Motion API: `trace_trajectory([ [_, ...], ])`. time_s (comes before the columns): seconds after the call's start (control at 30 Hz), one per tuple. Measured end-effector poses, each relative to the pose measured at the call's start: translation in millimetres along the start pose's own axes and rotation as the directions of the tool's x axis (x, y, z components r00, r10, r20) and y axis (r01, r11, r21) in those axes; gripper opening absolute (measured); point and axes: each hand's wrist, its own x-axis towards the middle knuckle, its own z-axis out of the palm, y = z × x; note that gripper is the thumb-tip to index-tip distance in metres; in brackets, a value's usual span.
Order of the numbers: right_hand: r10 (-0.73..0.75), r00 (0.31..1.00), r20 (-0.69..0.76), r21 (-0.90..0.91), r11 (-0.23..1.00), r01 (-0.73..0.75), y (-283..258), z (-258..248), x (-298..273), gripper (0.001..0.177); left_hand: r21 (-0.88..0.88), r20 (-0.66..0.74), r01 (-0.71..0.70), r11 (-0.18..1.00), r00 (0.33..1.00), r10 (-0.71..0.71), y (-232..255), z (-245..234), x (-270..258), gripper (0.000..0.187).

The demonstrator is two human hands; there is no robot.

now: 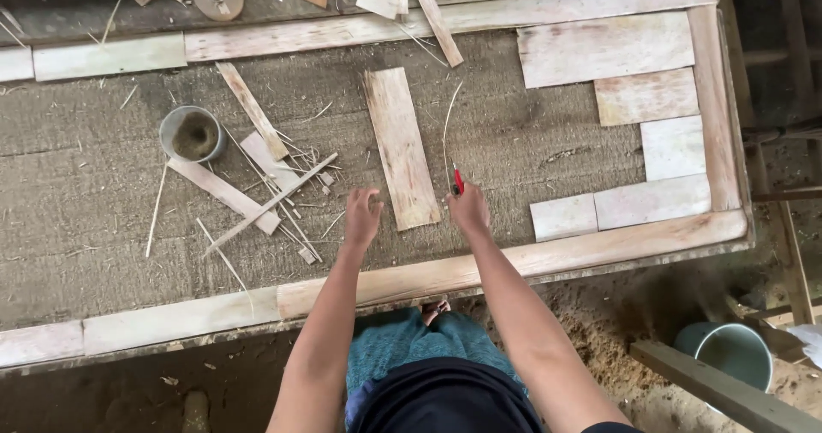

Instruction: The person uses a red utility knife to shave thin strips from a rectangular piece of wood on a workbench. They repeatedly scrape the knife along the wood's surface, creating shavings that accumulate on the table. The person flips the wood and continues shaving different sides throughout the clip.

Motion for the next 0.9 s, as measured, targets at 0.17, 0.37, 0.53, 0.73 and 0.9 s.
trace_trajectory([
  [0.17, -0.034, 0.998, -0.06, 0.052, 0.998, 0.037, 15, 23, 25, 0.025, -0.121, 0.022, 0.011, 0.993, 1.0, -0.008, 18, -12, 1, 0.03],
  [0.37, -0.219, 0.976, 0.007, 0.295, 0.933, 0.207, -49, 45, -23, 0.031, -0.589, 0.045, 0.021, 0.808, 0.999, 0.006, 47, -11, 6, 0.044],
  [0.53, -0.336, 0.931, 0.144, 0.353, 0.896, 0.269, -88, 63, -34, 0.031, -0.579, -0.122, -0.083, 0.811, 0.992, 0.015, 33, -22, 25, 0.019],
  [0.73, -0.37, 0.928, -0.04, 0.226, 0.902, 0.369, -64, 58, -8, 0.037, -0.486, -0.331, 0.093, 0.869, 0.901, -0.282, 10, -81, 27, 0.027],
  [0.9, -0.164, 0.985, -0.053, 0.074, 0.983, 0.168, -72, 15, -25, 0.085, -0.088, -0.585, -0.058, 0.994, 0.811, -0.005, 12, -89, 23, 0.028],
])
